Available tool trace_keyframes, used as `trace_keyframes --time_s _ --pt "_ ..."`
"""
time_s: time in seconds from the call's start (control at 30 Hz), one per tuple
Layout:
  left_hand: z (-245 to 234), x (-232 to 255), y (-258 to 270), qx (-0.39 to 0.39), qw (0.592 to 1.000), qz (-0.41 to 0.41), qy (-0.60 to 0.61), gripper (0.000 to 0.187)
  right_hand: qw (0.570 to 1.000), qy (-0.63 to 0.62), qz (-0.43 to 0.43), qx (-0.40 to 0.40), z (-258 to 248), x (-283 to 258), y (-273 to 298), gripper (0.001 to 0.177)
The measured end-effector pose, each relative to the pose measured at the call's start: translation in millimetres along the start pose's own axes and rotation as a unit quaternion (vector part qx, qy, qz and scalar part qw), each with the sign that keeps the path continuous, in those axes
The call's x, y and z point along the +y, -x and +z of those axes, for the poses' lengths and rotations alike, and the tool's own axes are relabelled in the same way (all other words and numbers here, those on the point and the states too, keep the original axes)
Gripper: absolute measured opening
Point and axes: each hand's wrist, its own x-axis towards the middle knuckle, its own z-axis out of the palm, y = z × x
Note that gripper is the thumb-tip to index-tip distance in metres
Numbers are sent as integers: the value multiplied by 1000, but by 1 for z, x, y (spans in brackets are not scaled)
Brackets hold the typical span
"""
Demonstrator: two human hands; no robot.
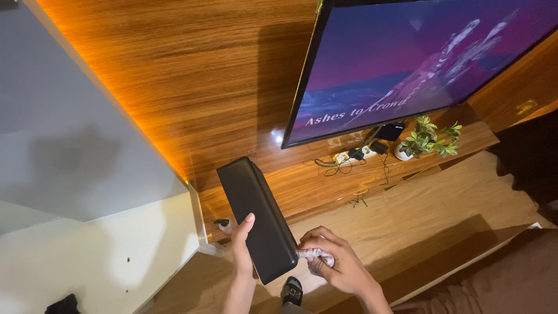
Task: Cleaning a wooden tissue box cover using a spray bottle and a cloth.
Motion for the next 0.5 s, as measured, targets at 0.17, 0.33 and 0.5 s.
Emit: trace_keyframes --time_s 0.17,0.33,0.5 --pt "-4 1 -2 25 999 -34 16 44 1000 19 -11 2 3 10 -2 26" --pt "0 8 1 49 998 -18 -25 44 999 25 36 16 5 14 -2 32" --pt "-8 7 -1 14 999 -36 32 46 998 38 25 32 7 18 -2 29"
